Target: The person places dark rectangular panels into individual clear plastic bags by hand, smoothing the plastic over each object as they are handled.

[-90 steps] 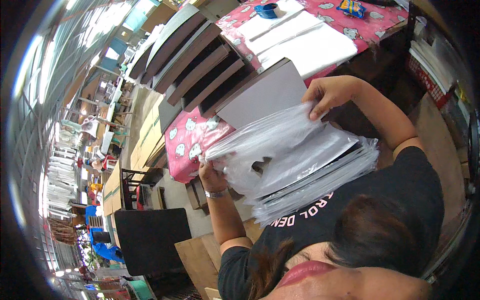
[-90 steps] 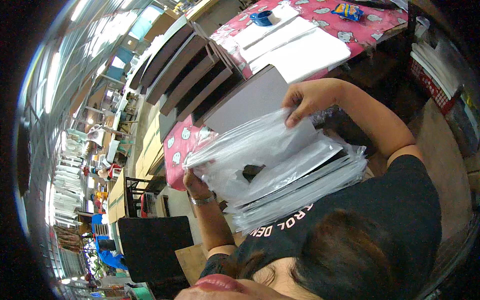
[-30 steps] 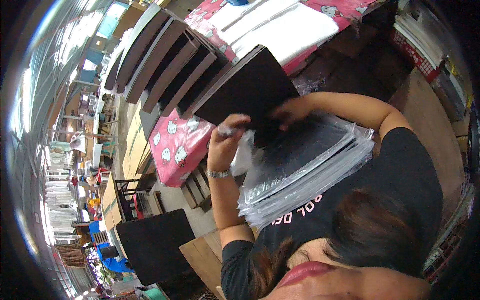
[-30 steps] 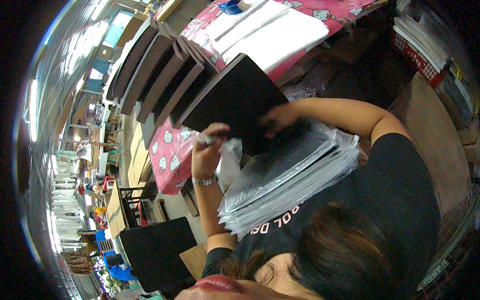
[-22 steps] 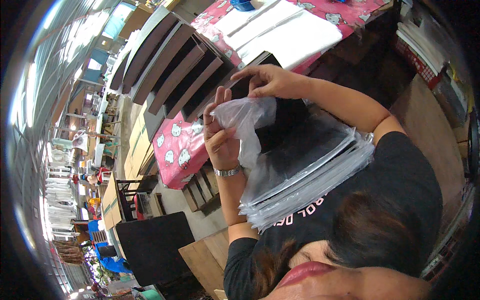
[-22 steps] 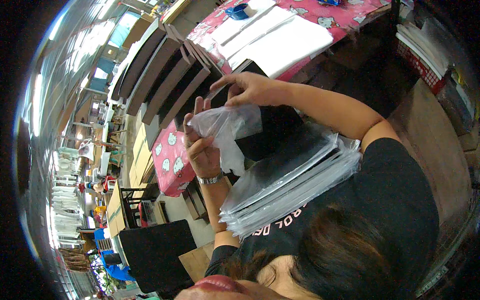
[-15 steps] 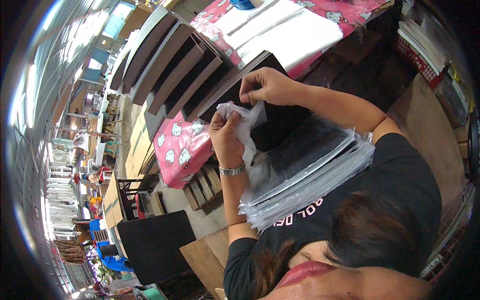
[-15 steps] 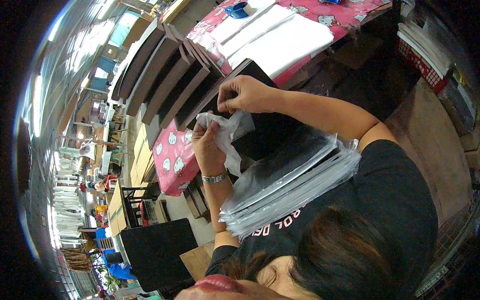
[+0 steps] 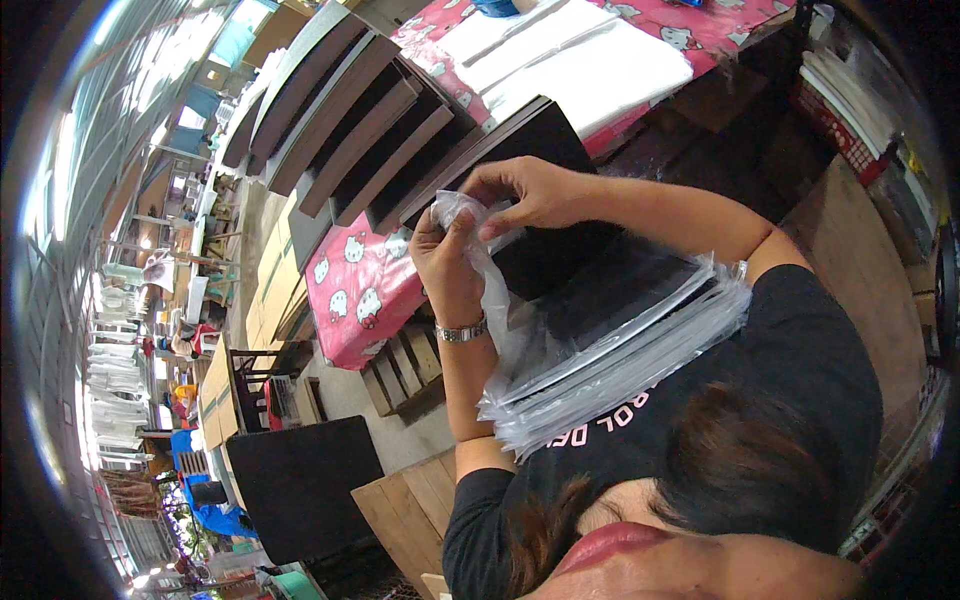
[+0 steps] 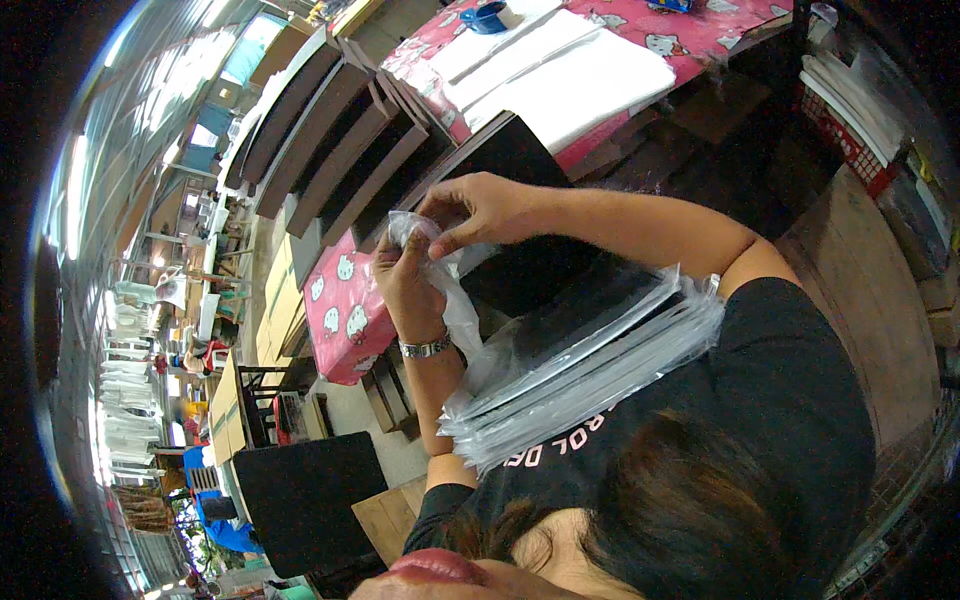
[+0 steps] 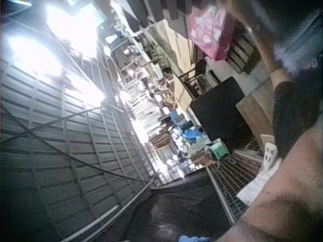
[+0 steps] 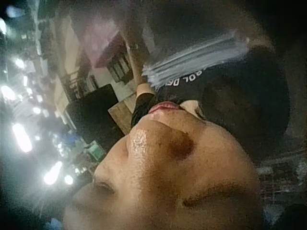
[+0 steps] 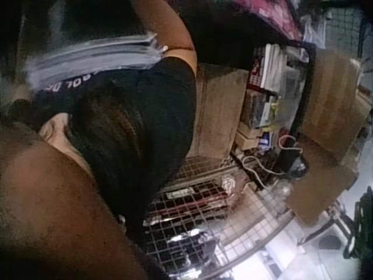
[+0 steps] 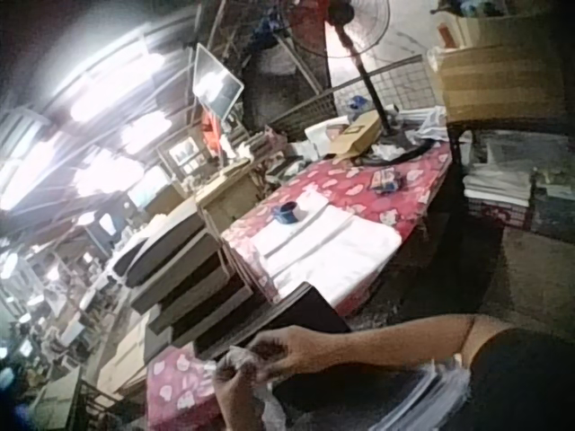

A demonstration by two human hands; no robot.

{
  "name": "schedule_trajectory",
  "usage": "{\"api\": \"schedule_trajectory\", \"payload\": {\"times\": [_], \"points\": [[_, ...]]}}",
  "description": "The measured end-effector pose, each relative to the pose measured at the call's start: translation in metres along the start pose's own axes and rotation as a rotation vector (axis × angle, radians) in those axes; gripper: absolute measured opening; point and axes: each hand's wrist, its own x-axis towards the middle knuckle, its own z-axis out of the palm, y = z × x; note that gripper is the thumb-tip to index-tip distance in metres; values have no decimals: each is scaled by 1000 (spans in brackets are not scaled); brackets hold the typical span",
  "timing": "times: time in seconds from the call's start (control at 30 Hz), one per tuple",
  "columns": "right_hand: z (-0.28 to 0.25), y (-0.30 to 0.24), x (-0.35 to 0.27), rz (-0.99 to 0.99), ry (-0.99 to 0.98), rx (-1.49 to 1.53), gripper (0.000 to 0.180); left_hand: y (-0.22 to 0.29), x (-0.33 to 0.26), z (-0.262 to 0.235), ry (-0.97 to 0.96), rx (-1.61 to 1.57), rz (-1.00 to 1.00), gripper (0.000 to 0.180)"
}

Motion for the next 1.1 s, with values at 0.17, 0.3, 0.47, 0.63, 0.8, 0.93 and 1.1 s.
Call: {"api": "schedule_trajectory", "payload": {"times": [0.17, 0.3, 0.47, 0.63, 0.8, 0.93, 1.1], "points": [[-34, 9, 9, 72, 405, 150, 19, 5, 2, -11, 142, 6, 8, 6], [-6, 16, 9, -36, 86, 65, 22, 8, 6, -2, 116, -68, 4, 8], [-16, 17, 11, 114, 265, 26, 15, 11, 4, 13, 139, -33, 0, 14], [-21, 19, 14, -18, 316, 15, 14, 2, 3, 15, 189, 97, 88, 28], [-10, 0, 23, -35, 408, 204, 10, -2, -9, 26, 209, -50, 126, 29], [1, -2, 17, 127, 284, 378, 10, -3, -13, 9, -31, 222, -12, 15], [-7, -16, -26, 367, -598, 106, 19, 29, -29, -56, -2, -221, -121, 38]]}}
